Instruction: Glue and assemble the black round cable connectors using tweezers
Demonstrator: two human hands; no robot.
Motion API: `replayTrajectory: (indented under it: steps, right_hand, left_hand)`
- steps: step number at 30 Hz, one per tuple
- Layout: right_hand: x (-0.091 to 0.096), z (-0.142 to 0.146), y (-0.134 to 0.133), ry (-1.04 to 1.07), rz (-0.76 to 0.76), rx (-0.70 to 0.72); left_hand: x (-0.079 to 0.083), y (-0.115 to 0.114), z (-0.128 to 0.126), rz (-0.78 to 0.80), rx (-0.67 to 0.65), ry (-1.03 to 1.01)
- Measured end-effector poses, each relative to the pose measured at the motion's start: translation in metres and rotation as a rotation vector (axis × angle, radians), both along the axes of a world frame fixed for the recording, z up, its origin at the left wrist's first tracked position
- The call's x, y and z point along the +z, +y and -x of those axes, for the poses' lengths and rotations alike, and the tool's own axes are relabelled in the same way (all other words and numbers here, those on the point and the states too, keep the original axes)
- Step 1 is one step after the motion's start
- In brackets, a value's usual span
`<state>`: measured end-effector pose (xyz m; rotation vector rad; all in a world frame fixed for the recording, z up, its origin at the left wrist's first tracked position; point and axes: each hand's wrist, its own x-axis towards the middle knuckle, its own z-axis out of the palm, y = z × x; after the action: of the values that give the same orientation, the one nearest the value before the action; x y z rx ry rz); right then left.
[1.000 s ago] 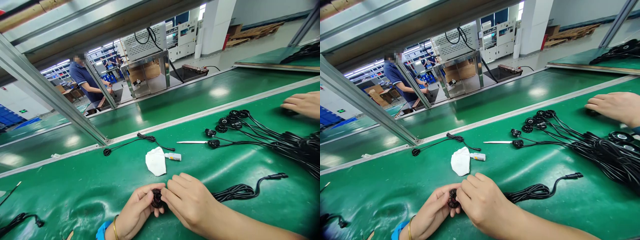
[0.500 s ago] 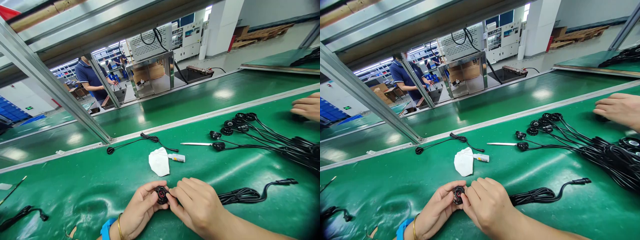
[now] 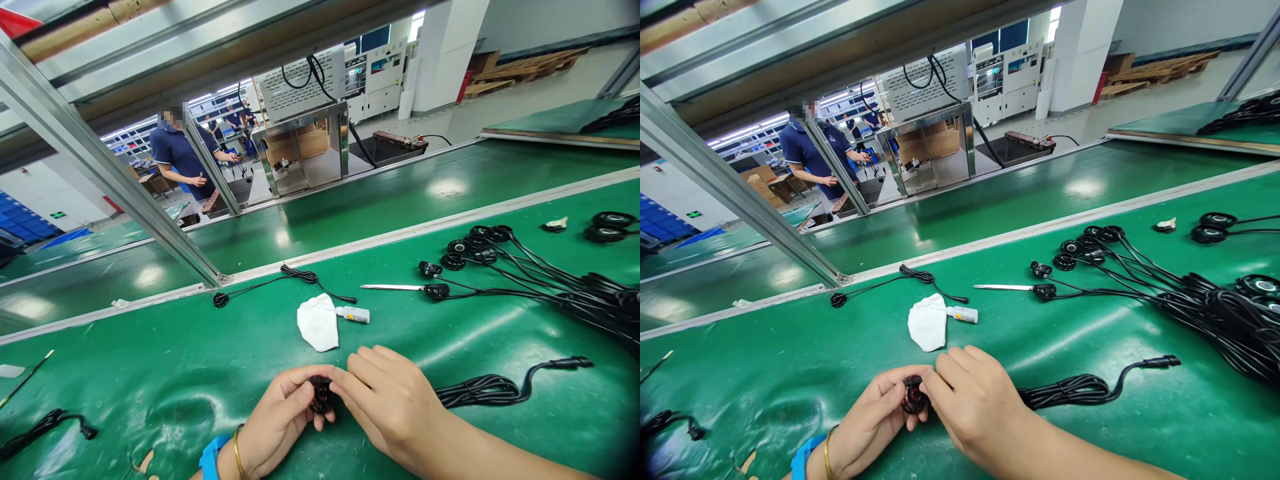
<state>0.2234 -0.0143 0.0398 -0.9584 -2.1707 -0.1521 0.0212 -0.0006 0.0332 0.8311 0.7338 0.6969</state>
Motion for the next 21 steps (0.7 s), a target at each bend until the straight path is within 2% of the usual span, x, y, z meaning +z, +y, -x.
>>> replayTrajectory:
  steps: [4, 11, 18, 21]
  right_hand:
    - [0.0029, -0.0033, 0.0011, -0.017, 0.015, 0.024]
    - [0.0036, -0.0011, 0.0002, -0.029, 0.043, 0.115]
    - [0.0004, -0.0004, -0.0041, 0.157, 0.202, 0.133]
    - [-0.0039, 0.0019, -0.0046, 0.236, 0.212, 0.146]
  left_hand:
    - [-0.0007, 0.0003, 0.0002, -0.005, -0.032, 0.017]
    - [-0.0046, -0.0008, 0.0023, 0.040, -0.004, -0.045]
    - [-0.0028, -0.0001, 0.0004, 0.062, 0.055, -0.068]
    - [-0.0032, -0.0008, 0.0006, 0.067, 0.072, -0.079]
